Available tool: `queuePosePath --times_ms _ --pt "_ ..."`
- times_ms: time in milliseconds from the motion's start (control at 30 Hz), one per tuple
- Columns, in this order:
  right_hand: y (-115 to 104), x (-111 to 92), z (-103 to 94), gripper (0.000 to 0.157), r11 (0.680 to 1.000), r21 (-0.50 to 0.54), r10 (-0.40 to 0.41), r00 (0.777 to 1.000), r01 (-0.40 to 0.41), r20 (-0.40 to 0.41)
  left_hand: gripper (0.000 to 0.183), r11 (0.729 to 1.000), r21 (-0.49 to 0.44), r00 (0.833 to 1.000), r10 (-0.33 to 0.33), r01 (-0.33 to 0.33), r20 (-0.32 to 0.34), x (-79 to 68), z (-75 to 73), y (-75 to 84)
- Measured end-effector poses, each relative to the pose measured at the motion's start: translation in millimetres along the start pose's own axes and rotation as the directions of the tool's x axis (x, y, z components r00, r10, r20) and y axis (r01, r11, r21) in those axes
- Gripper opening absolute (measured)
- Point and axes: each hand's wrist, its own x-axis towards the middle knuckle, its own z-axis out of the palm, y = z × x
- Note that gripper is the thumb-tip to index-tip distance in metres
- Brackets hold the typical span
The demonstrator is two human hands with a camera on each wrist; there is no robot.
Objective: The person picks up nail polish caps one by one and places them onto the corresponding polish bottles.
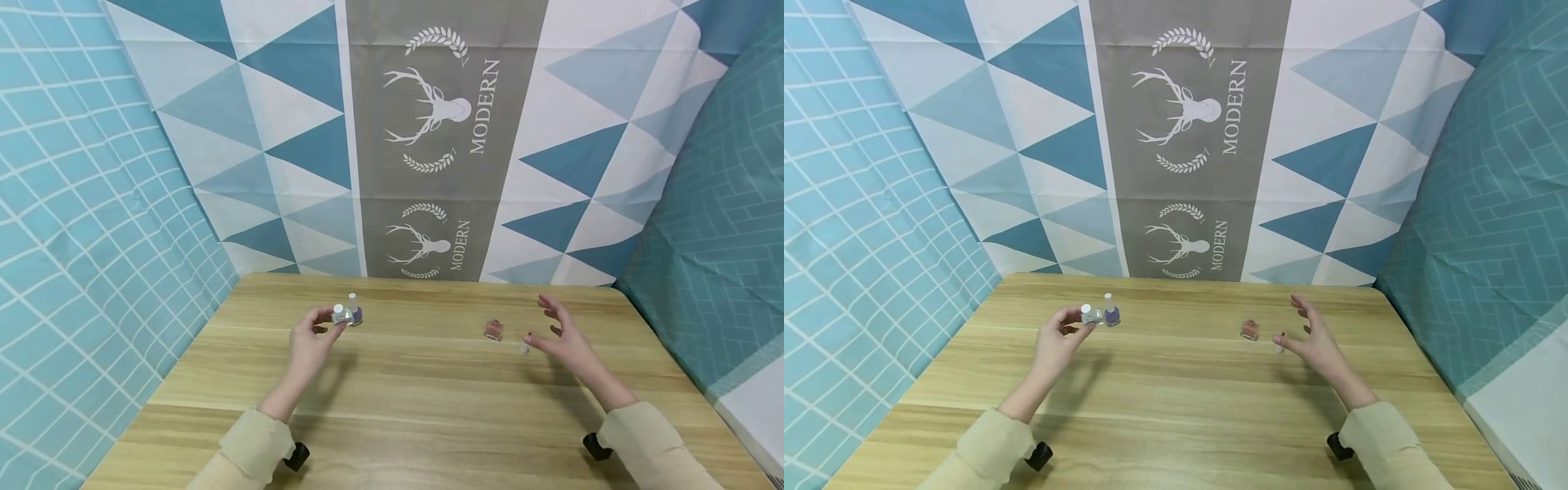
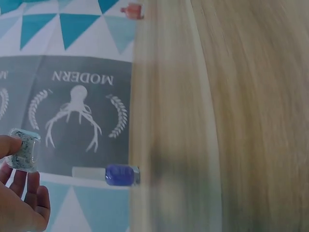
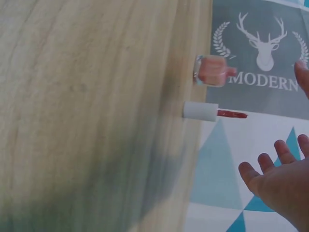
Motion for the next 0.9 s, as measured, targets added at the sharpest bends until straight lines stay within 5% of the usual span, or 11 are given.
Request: queuePosePath --times_ms 467,900 --pt "41 10 5.3 0.082 0.994 -0.068 0.093 0.991 -0.087 0.094 0.032 0.993 0.063 0.995 -0.101 0.1 0.005 16.6 -4.6 -25.1" --pt "51 13 10.9 0.057 0.983 -0.138 0.149 0.971 -0.124 0.187 0.034 0.979 0.108 0.982 -0.18 0.173 0.061 28.5 -4.5 -50.1"
